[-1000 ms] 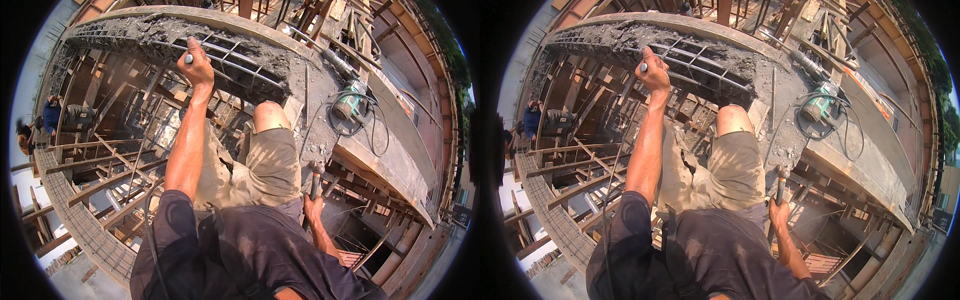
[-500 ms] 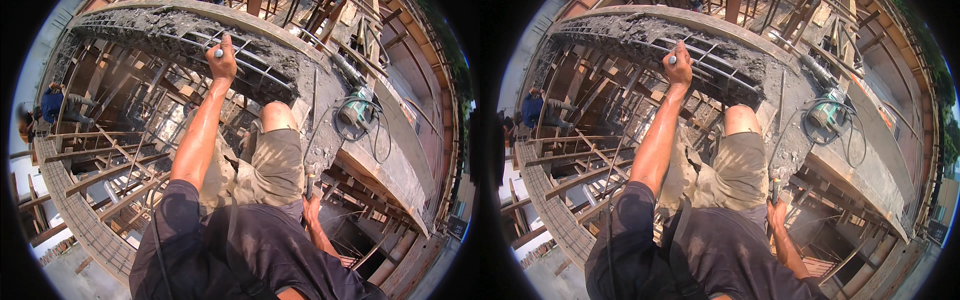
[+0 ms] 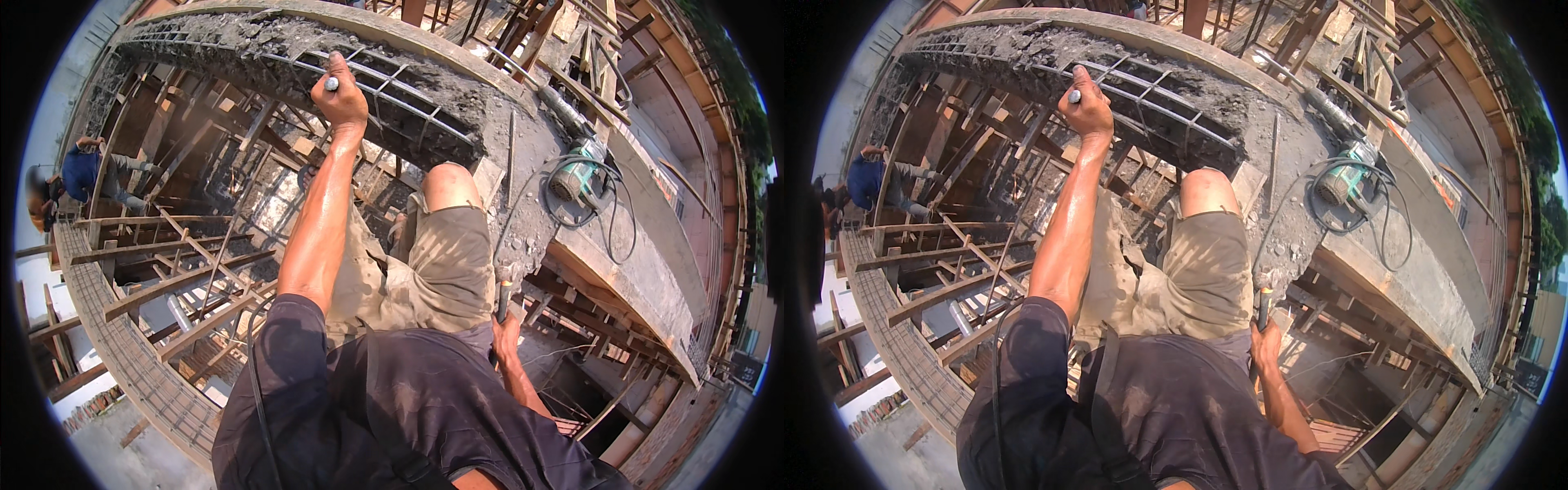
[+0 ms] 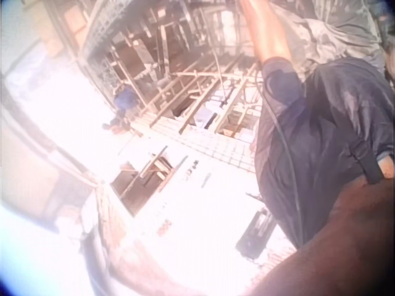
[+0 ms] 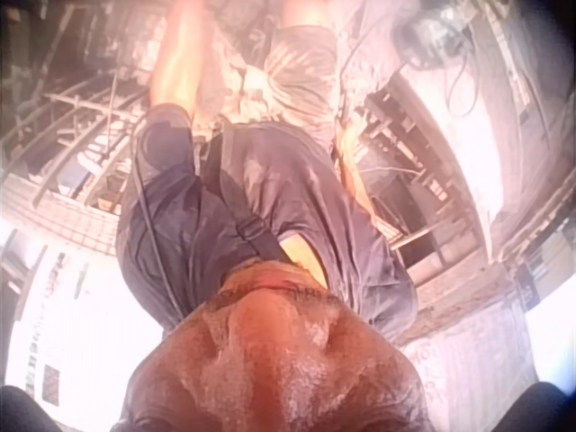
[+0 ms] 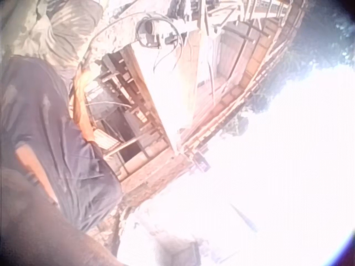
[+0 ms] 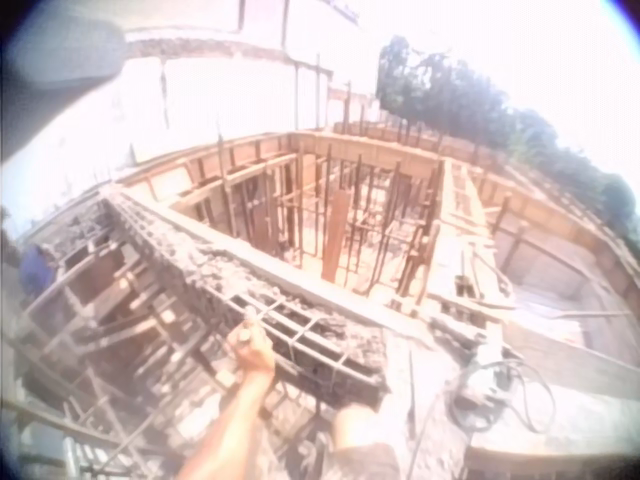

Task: The person uses a hammer and a chisel to chip away excess concrete from a rebar-reinforced structure and later uses a power drill on the surface.

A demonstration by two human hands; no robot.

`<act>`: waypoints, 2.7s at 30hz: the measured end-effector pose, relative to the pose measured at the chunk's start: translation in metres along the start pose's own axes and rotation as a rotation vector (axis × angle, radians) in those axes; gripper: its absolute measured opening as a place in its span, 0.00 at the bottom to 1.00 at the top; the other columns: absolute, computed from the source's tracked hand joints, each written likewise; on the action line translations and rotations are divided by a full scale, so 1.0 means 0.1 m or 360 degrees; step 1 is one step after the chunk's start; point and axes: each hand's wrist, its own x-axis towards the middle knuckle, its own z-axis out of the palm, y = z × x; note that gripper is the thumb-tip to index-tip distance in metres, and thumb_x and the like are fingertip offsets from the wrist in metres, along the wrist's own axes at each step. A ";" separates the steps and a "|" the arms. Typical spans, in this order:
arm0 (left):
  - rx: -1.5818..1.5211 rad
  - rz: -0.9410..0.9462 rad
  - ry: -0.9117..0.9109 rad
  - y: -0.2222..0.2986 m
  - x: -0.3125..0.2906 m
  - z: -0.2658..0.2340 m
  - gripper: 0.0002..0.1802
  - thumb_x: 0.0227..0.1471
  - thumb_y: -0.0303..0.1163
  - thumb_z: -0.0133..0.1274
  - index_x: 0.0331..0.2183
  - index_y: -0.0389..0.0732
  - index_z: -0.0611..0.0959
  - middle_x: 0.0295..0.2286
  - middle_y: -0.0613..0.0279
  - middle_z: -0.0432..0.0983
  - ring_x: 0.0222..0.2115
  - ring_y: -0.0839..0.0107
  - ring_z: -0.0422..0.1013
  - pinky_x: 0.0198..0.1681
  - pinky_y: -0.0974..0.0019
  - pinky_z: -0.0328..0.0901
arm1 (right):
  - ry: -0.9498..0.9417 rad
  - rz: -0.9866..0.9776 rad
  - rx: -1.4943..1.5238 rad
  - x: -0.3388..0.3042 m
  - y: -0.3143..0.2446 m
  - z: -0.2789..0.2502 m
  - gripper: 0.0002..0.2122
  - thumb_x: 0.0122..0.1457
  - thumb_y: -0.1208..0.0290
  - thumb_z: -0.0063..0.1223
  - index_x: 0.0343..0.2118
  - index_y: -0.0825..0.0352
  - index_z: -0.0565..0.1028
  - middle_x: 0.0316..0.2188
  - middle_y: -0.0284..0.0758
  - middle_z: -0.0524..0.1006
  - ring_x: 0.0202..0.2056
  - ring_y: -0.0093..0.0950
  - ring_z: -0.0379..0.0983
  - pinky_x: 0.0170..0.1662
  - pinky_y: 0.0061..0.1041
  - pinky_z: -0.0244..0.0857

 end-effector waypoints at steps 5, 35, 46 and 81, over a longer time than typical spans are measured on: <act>-0.0218 -0.0081 -0.0062 0.00 -0.10 0.07 0.34 0.64 0.52 0.45 0.12 0.41 0.65 0.11 0.74 0.56 0.13 0.81 0.53 0.16 0.68 0.47 | -0.0069 -0.0009 -0.0025 0.04 0.09 0.03 0.13 0.56 0.66 0.55 0.38 0.72 0.74 0.23 0.46 0.76 0.27 0.41 0.74 0.34 0.40 0.66; -0.0022 0.0014 -0.0208 -0.14 -0.26 -0.05 0.32 0.64 0.51 0.45 0.14 0.41 0.67 0.12 0.72 0.57 0.14 0.80 0.54 0.18 0.64 0.49 | -0.0110 -0.0027 0.0063 0.23 0.35 0.20 0.10 0.56 0.69 0.54 0.35 0.71 0.73 0.23 0.43 0.73 0.26 0.37 0.71 0.34 0.37 0.65; 0.0071 -0.0174 -0.0248 0.03 -0.95 -0.22 0.30 0.64 0.47 0.45 0.15 0.42 0.62 0.14 0.74 0.52 0.17 0.80 0.48 0.21 0.67 0.45 | -0.0063 -0.0169 0.0035 0.22 0.39 0.21 0.14 0.56 0.69 0.57 0.40 0.74 0.73 0.27 0.48 0.76 0.31 0.45 0.75 0.37 0.40 0.66; -0.0464 -0.1398 -0.0845 -0.19 -1.74 -0.54 0.41 0.42 0.27 0.70 0.56 0.46 0.67 0.63 0.53 0.40 0.48 0.69 0.70 0.47 0.63 0.71 | 0.0155 -0.0210 -0.0123 -0.05 -0.26 -0.15 0.15 0.53 0.65 0.59 0.37 0.72 0.72 0.24 0.42 0.74 0.28 0.35 0.70 0.36 0.36 0.65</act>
